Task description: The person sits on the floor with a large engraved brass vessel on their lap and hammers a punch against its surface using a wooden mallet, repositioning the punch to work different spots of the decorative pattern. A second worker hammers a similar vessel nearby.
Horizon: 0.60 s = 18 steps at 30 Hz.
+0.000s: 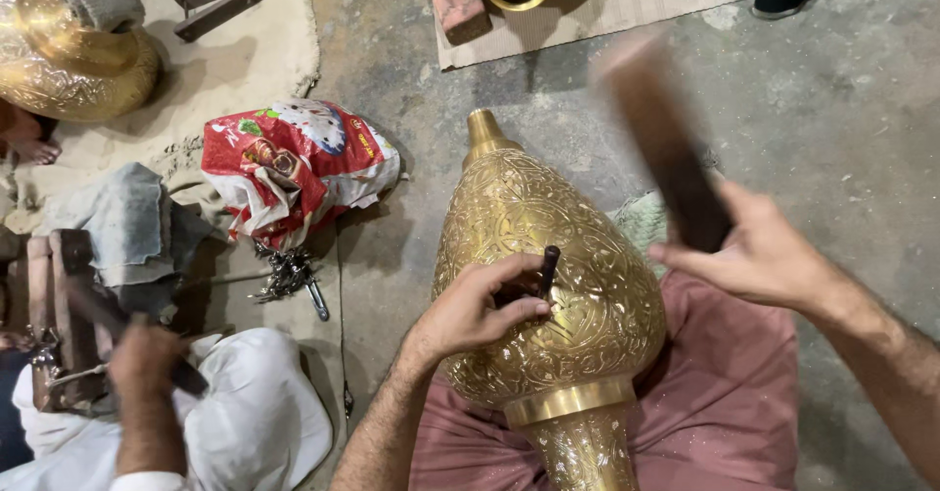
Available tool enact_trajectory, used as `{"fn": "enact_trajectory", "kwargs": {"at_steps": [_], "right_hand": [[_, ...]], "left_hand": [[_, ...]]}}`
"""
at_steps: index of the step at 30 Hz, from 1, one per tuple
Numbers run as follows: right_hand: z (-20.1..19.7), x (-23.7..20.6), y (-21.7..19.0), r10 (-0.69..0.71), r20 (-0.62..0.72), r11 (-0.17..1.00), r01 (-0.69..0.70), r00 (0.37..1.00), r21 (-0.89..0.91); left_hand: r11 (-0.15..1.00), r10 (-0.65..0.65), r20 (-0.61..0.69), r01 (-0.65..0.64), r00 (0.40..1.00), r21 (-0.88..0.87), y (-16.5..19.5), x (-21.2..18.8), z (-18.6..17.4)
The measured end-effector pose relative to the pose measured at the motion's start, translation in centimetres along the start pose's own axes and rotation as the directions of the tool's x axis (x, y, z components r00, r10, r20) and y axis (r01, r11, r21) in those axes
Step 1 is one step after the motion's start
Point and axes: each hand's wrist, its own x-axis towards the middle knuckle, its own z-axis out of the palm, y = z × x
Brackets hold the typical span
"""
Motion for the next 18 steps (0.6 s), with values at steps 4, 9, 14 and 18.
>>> {"fn": "enact_trajectory", "kwargs": {"at_steps": [4, 9, 14, 18], "right_hand": [[-1.4, 1.3, 0.7, 0.272, 0.225, 0.882, -0.149, 0.935, -0.447], [-1.2, 1.0, 1.0, 0.153, 0.202, 0.984, -0.13, 0.967, -0.124], [-1.1, -0.4, 0.9, 0.091, 0.027, 0.996, -0.092, 0.995, 0.008], [-0.3, -1.2, 0.8, 0.405, 0.237, 0.776, -0.195, 0.883, -0.601]], "left_hand": [[0.999, -0.046, 0.005, 0.046, 0.999, -0.004, 0.3, -0.1, -0.1], [0.999, 0.031, -0.003, -0.031, 1.0, 0.024, 1.2, 0.1, -0.4], [0.999, 0.042, 0.043, -0.041, 0.998, -0.013, 1.7, 0.3, -0.6], [0.993, -0.121, 0.121, 0.119, 0.985, 0.023, 1.3, 0.4, -0.8]]}}
